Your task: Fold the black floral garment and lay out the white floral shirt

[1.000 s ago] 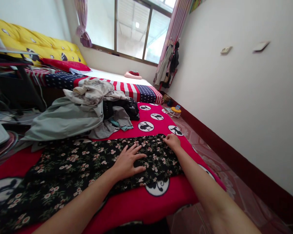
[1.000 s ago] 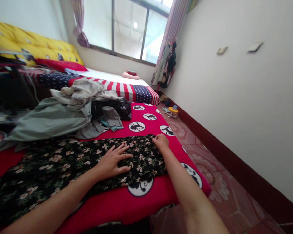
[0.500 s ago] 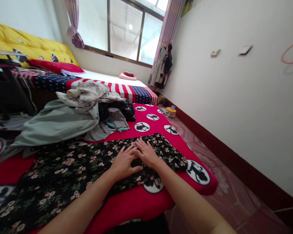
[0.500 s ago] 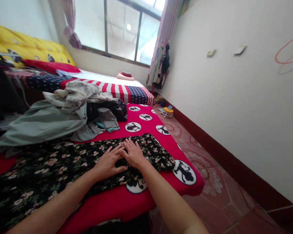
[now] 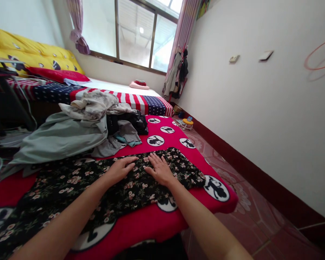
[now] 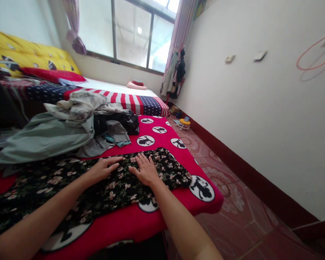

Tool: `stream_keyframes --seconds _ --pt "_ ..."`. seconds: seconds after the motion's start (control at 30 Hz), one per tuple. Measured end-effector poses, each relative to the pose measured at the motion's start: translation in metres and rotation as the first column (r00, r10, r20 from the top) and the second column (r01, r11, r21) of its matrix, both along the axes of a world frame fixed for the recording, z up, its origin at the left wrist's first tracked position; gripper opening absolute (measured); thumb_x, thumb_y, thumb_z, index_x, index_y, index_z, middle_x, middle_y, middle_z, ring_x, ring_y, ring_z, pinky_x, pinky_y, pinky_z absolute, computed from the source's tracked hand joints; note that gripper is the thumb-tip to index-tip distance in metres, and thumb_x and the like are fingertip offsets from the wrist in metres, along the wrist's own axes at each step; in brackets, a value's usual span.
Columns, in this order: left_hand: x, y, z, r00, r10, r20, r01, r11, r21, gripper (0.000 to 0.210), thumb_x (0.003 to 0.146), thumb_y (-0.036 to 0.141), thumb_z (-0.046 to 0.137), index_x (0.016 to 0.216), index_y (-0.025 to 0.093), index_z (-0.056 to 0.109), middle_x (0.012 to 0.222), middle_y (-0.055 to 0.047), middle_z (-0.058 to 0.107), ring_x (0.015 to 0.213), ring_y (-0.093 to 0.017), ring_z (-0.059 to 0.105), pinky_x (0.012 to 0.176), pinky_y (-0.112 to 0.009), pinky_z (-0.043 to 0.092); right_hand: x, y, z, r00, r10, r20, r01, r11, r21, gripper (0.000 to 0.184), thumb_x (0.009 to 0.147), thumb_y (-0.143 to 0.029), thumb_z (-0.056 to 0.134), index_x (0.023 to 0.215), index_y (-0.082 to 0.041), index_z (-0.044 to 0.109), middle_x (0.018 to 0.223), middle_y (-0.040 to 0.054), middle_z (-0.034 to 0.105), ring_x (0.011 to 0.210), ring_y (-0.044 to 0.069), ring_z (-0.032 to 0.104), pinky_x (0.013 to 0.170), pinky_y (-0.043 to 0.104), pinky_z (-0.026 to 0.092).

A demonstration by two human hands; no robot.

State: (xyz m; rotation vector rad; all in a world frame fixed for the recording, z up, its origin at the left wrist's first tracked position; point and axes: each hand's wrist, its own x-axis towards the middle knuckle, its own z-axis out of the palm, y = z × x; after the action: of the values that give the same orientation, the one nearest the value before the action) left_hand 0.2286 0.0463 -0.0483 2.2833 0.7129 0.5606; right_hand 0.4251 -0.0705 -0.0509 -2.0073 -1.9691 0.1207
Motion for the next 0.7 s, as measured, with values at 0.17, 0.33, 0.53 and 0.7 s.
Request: stream_keyframes --seconds 0.17,0.33,0.53,0.7 --pt "-0.029 -0.009 -0.018 0.937 0.141 -0.320 -0.018 0.933 0.359 0.050 0.093 0.043 0.036 0.141 0.030 0.044 0.153 0.000 0.033 0.143 -0.024 0.025 0.116 -0.051 0.019 0.000 0.000 -0.002 0.999 -0.031 0.028 0.029 0.999 0.042 0.074 0.090 -0.069 0.024 0.145 -0.022 0.037 0.155 0.0045 0.030 0.145 0.020 0.018 0.118 0.044 0.010" --pt "-0.032 -0.024 -0.012 0.867 0.306 -0.393 -0.099 0.879 0.466 0.053 0.092 0.049 0.040 0.143 0.035 0.038 0.156 -0.001 0.025 0.144 -0.029 0.022 0.113 -0.056 0.019 -0.002 0.000 -0.007 0.994 -0.095 0.062 0.091 0.994 0.057 0.077 0.089 -0.070 0.026 0.146 -0.019 0.038 0.155 0.0074 0.028 0.145 0.023 0.018 0.118 0.043 0.011" --pt "-0.030 -0.025 -0.014 0.867 0.344 -0.360 -0.131 0.855 0.501 0.053 0.091 0.049 0.042 0.142 0.035 0.041 0.156 -0.003 0.028 0.143 -0.030 0.024 0.112 -0.057 0.018 0.012 0.007 0.014 0.996 -0.038 -0.083 0.038 0.999 0.009 0.063 0.091 -0.064 0.035 0.131 -0.022 0.057 0.142 0.0081 0.050 0.133 0.026 0.042 0.110 0.041 0.030" --pt "-0.030 -0.025 -0.018 0.879 0.347 -0.328 -0.145 0.848 0.510 0.053 0.090 0.049 0.043 0.141 0.035 0.042 0.156 -0.003 0.028 0.143 -0.029 0.024 0.113 -0.056 0.017 0.075 0.029 0.043 0.932 -0.320 -0.171 0.351 0.913 0.206 0.037 0.094 -0.036 0.040 0.109 -0.021 0.070 0.111 0.0051 0.070 0.104 0.019 0.063 0.091 0.029 0.045"
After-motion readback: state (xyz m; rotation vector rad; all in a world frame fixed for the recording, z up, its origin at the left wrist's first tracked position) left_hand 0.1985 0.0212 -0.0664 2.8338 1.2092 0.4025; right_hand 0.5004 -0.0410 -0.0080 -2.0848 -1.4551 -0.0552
